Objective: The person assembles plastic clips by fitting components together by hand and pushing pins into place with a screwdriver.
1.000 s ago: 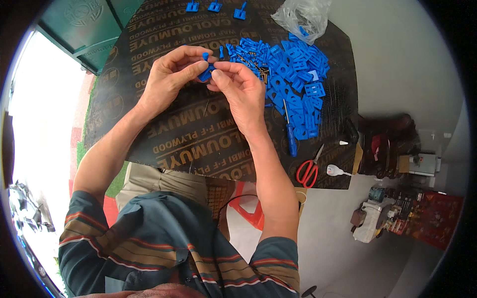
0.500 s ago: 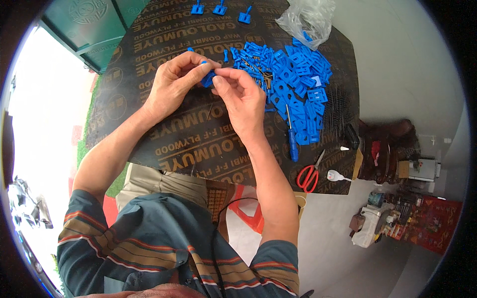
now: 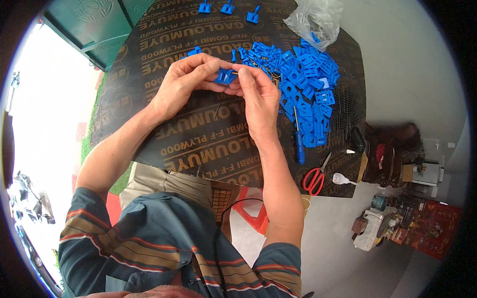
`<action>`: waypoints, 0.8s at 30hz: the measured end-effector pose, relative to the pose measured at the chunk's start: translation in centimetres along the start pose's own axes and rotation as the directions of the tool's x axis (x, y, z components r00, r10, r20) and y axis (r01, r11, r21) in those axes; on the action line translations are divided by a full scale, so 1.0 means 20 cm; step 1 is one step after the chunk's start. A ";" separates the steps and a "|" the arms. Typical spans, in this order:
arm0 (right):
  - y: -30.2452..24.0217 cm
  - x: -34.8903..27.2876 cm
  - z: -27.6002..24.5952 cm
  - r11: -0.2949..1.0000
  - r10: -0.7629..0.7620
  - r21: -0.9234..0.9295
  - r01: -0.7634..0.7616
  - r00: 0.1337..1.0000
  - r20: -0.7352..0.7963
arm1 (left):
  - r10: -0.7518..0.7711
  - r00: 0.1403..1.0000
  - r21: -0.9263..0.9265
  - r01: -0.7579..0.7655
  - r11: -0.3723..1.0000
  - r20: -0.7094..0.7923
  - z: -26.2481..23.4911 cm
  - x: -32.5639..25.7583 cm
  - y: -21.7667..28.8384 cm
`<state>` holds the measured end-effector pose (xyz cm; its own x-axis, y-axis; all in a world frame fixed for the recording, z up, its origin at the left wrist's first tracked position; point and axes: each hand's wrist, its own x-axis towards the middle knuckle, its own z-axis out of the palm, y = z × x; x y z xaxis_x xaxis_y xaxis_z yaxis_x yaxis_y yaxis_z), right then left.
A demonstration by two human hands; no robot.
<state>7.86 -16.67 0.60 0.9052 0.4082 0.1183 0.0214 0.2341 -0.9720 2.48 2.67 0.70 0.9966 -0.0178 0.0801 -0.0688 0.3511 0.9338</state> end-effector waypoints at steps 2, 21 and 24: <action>0.00 0.00 0.00 0.999 0.029 0.039 -0.029 1.000 -0.007 | -0.009 1.000 -0.035 0.009 0.999 0.006 0.00 0.00 0.01; -0.01 -0.03 0.03 0.981 -0.132 -0.149 0.124 0.990 -0.044 | 0.094 0.991 0.065 -0.088 0.994 -0.100 0.00 0.00 -0.03; -0.01 -0.03 0.04 0.980 -0.151 -0.135 0.147 0.988 -0.018 | 0.073 0.991 0.066 -0.066 0.996 -0.115 0.00 -0.01 -0.01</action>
<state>6.98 -16.24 0.87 0.8991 0.3522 0.2601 0.2118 0.1701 -0.9624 2.38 2.68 0.49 0.9875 0.1154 0.1075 -0.1369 0.2888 0.9476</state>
